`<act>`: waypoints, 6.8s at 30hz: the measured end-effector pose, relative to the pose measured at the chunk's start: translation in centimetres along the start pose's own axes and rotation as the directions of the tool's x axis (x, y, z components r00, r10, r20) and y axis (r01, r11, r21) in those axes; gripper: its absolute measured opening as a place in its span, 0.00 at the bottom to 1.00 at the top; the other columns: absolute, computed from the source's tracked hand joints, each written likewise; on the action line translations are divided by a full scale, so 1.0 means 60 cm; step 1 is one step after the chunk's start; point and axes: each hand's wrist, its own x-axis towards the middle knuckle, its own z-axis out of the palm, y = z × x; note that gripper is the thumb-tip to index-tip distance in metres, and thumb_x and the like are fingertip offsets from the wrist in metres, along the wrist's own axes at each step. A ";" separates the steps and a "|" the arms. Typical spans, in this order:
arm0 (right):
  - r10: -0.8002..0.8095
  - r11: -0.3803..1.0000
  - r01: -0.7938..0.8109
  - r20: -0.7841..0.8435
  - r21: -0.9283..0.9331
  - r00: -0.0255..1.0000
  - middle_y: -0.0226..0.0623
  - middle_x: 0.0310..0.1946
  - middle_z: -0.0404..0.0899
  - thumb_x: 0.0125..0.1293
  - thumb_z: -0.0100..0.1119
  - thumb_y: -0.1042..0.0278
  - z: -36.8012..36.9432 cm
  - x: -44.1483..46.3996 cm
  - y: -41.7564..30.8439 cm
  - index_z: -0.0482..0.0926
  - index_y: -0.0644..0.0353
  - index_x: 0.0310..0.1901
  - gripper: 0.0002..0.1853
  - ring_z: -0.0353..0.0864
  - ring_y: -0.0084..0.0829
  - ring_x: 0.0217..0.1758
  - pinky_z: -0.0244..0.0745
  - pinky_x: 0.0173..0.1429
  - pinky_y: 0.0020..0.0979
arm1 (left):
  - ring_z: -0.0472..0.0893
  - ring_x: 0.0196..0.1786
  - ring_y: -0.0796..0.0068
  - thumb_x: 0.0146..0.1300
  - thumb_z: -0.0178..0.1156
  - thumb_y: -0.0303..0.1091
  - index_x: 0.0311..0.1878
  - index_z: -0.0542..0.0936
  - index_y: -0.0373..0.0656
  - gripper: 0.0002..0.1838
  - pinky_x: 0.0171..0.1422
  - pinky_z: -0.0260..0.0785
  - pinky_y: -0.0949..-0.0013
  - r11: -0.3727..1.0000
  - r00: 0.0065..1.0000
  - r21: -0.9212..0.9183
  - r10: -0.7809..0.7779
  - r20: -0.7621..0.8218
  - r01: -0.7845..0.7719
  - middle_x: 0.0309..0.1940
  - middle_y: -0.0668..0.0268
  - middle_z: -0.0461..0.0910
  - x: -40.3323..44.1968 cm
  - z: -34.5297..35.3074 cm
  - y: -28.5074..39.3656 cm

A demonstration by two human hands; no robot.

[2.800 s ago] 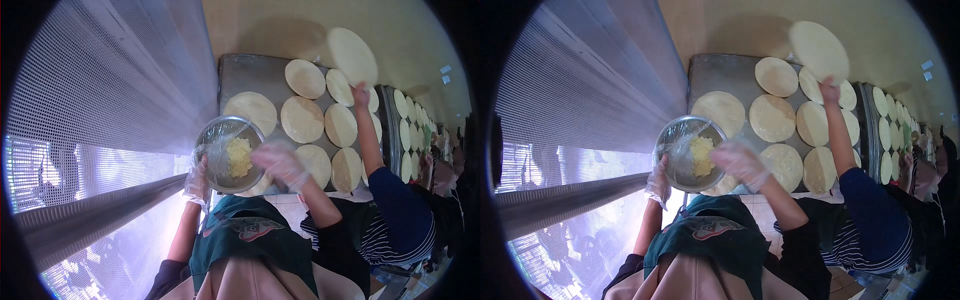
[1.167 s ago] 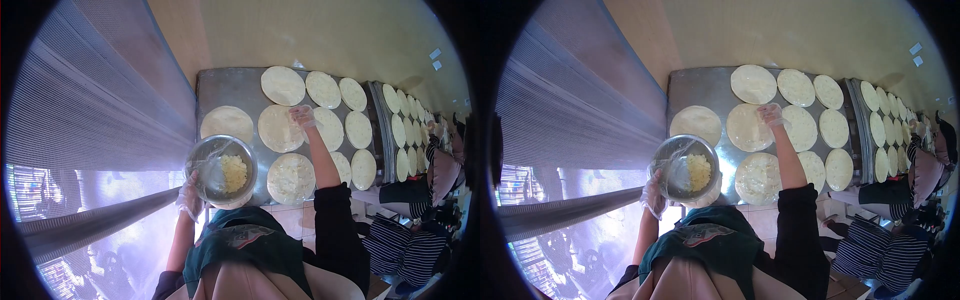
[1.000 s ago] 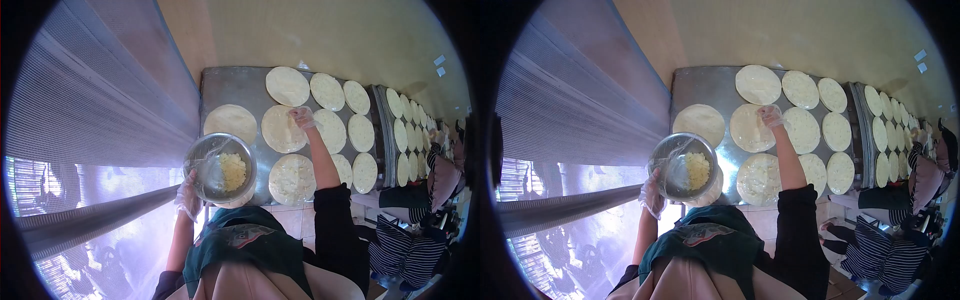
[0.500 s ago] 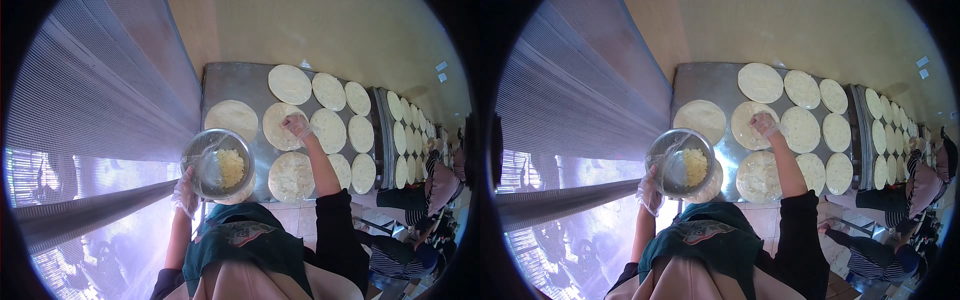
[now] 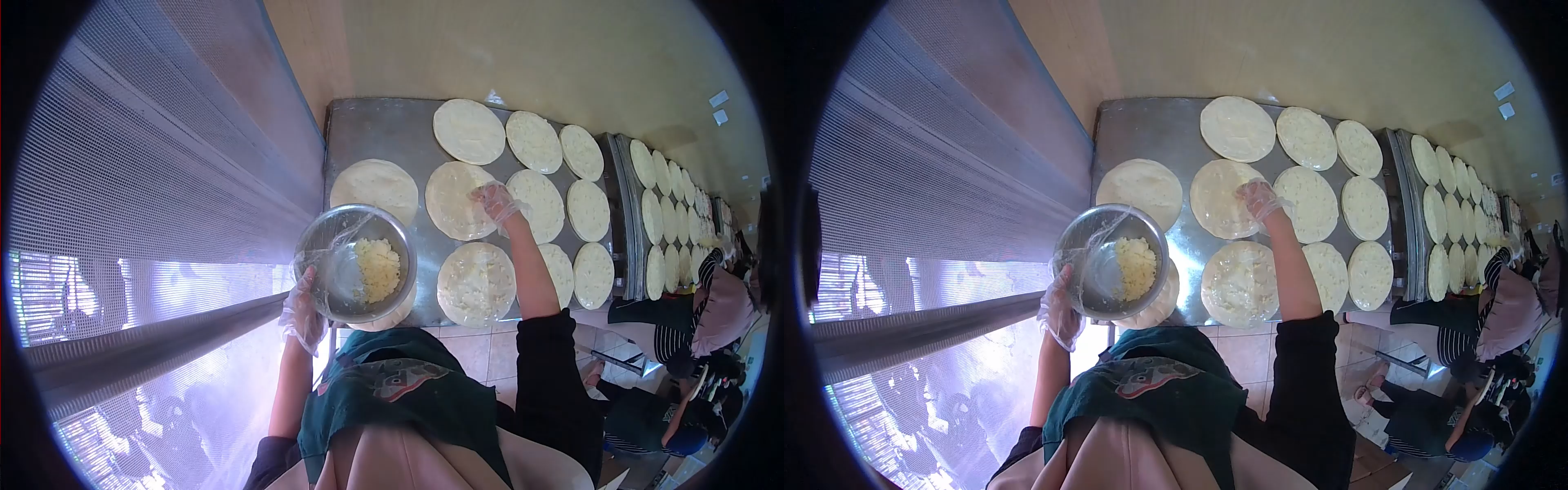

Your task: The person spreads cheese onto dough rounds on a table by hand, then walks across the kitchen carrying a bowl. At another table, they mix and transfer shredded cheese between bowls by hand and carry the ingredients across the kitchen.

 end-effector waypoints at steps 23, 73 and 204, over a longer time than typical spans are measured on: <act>0.219 0.975 -0.221 0.258 -0.019 0.941 0.41 0.38 0.79 0.61 0.49 0.56 -0.028 -0.052 0.025 0.82 0.51 0.37 0.14 0.76 0.43 0.45 0.69 0.54 0.40 | 0.74 0.52 0.64 0.62 0.56 0.35 0.59 0.63 0.35 0.24 0.58 0.68 0.65 0.999 0.999 -0.012 -0.038 -0.026 0.038 0.51 0.55 0.71 0.013 0.005 0.008; 0.200 -0.074 -0.388 0.395 0.919 0.897 0.37 0.36 0.79 0.55 0.58 0.78 -0.124 0.032 -0.124 0.76 0.69 0.44 0.14 0.78 0.25 0.37 0.75 0.45 0.23 | 0.72 0.53 0.66 0.64 0.54 0.41 0.60 0.63 0.35 0.26 0.60 0.65 0.65 0.992 0.989 0.121 -0.015 -0.145 0.032 0.52 0.57 0.71 0.020 0.043 0.004; 0.706 -0.692 0.275 0.705 0.667 0.065 0.47 0.53 0.67 0.65 0.32 0.35 0.017 -0.426 -0.346 0.61 0.61 0.59 0.35 0.67 0.42 0.57 0.61 0.59 0.43 | 0.77 0.50 0.59 0.53 0.54 0.63 0.54 0.70 0.30 0.41 0.54 0.67 0.65 0.362 0.844 0.778 0.377 0.381 -0.513 0.49 0.50 0.75 0.030 0.017 0.093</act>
